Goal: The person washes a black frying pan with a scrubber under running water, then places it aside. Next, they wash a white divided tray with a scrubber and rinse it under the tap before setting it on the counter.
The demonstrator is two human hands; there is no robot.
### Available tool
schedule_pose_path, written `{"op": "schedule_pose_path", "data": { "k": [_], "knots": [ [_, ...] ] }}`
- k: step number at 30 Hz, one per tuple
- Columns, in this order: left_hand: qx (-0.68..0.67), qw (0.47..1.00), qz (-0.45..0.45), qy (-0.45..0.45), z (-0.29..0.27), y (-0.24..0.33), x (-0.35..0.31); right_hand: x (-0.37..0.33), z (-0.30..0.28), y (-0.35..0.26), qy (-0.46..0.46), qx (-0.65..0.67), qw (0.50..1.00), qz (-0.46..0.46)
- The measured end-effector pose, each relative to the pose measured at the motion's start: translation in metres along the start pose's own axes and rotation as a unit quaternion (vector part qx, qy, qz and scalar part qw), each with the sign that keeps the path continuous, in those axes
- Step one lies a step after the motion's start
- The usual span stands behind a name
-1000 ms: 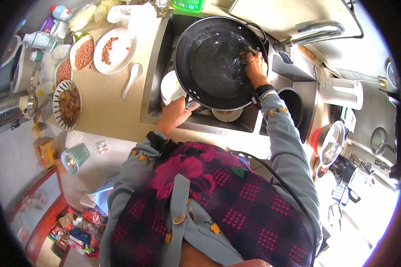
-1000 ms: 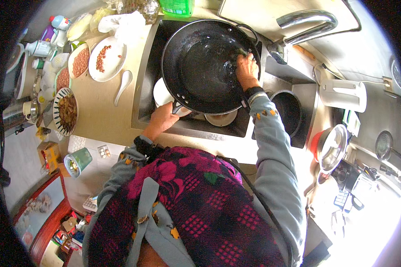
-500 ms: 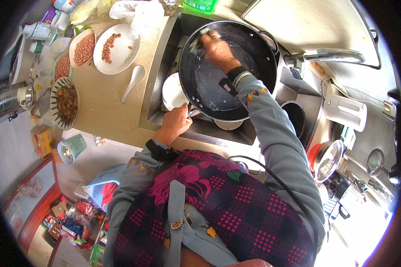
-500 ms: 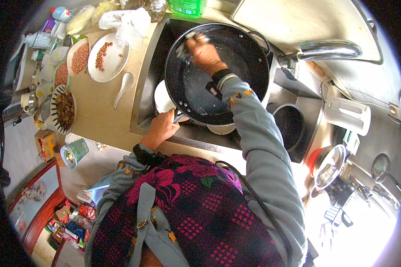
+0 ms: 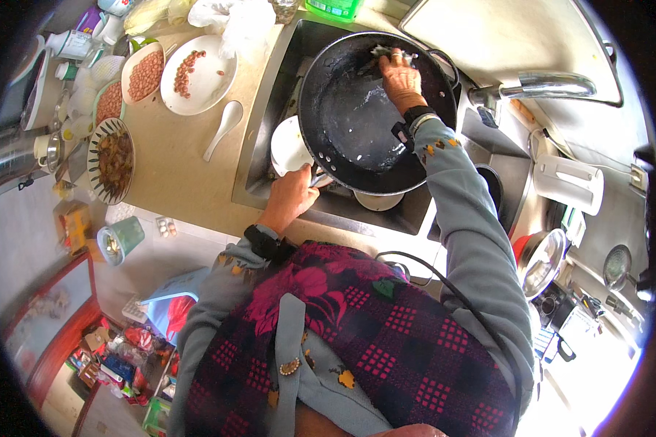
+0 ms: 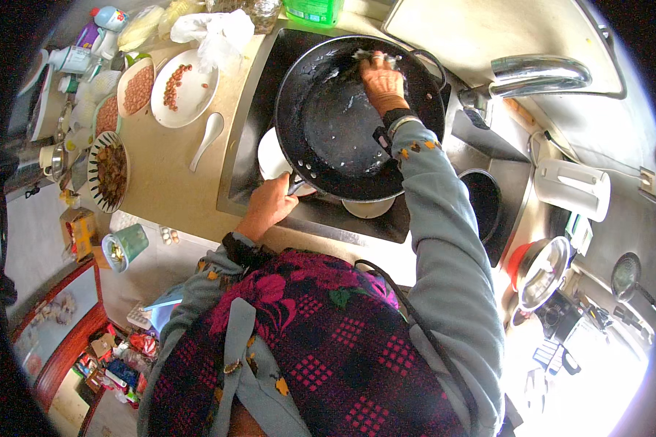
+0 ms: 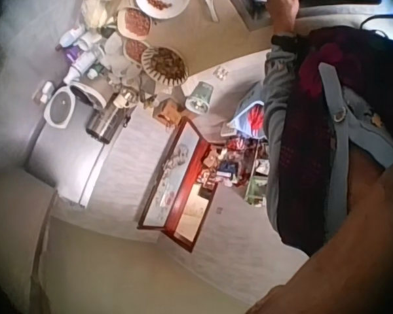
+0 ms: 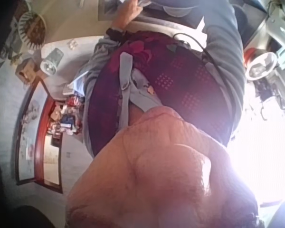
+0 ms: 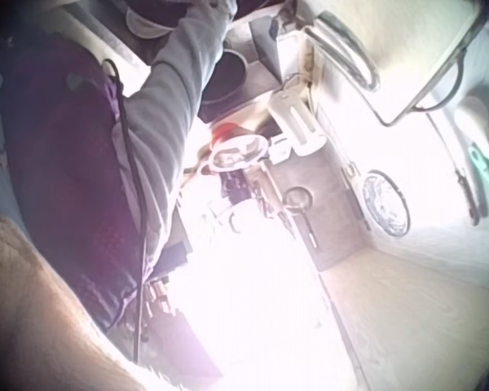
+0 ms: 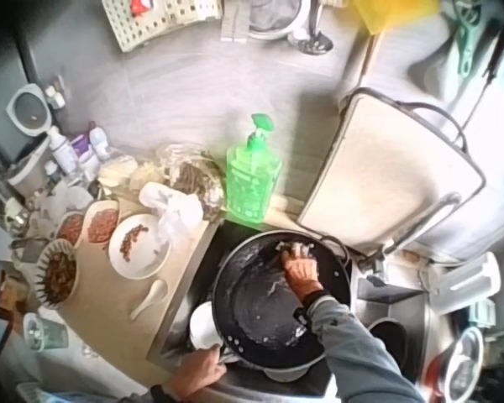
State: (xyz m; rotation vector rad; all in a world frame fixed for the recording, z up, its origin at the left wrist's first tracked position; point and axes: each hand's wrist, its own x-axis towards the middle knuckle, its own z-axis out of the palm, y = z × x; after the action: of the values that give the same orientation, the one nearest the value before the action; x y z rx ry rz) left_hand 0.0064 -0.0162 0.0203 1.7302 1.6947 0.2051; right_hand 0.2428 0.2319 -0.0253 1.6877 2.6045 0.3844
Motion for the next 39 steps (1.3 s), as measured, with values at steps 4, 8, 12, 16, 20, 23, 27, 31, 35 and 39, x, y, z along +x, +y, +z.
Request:
{"op": "schedule_pose_path", "data": {
  "k": [4, 8, 12, 16, 20, 23, 27, 31, 35, 39],
  "knots": [
    [-0.022, 1.0, 0.011, -0.001, 0.003, -0.005, 0.0, -0.019, -0.008, 0.015, -0.07, 0.004, 0.994, 0.079],
    [-0.028, 0.999, 0.025, 0.003, 0.006, -0.009, 0.003, -0.049, -0.02, 0.026, -0.126, -0.023, 0.983, 0.128],
    [-0.04, 0.998, 0.045, 0.006, 0.005, -0.008, 0.005, -0.079, -0.033, 0.027, -0.209, -0.024, 0.965, 0.155],
    [-0.09, 0.995, 0.04, -0.015, 0.003, -0.009, 0.006, -0.106, -0.045, 0.019, -0.265, 0.01, 0.948, 0.177],
    [-0.052, 0.998, 0.027, -0.033, 0.003, -0.01, 0.006, -0.127, -0.054, 0.004, -0.284, 0.058, 0.938, 0.19],
    [-0.065, 0.997, 0.02, -0.032, 0.002, -0.01, 0.004, -0.137, -0.061, -0.006, -0.325, 0.116, 0.919, 0.192],
    [-0.07, 0.997, 0.019, -0.027, 0.001, -0.007, 0.003, -0.141, -0.067, -0.026, -0.397, 0.229, 0.865, 0.205],
    [-0.082, 0.995, 0.019, -0.048, 0.001, -0.006, 0.005, -0.14, -0.076, -0.053, -0.406, 0.388, 0.805, 0.192],
    [-0.082, 0.996, 0.017, -0.041, 0.002, -0.006, 0.003, -0.116, -0.081, -0.083, -0.465, 0.516, 0.704, 0.15],
    [-0.077, 0.996, 0.012, -0.039, 0.003, -0.008, 0.003, -0.086, -0.073, -0.105, -0.397, 0.619, 0.654, 0.178]
  ]
}}
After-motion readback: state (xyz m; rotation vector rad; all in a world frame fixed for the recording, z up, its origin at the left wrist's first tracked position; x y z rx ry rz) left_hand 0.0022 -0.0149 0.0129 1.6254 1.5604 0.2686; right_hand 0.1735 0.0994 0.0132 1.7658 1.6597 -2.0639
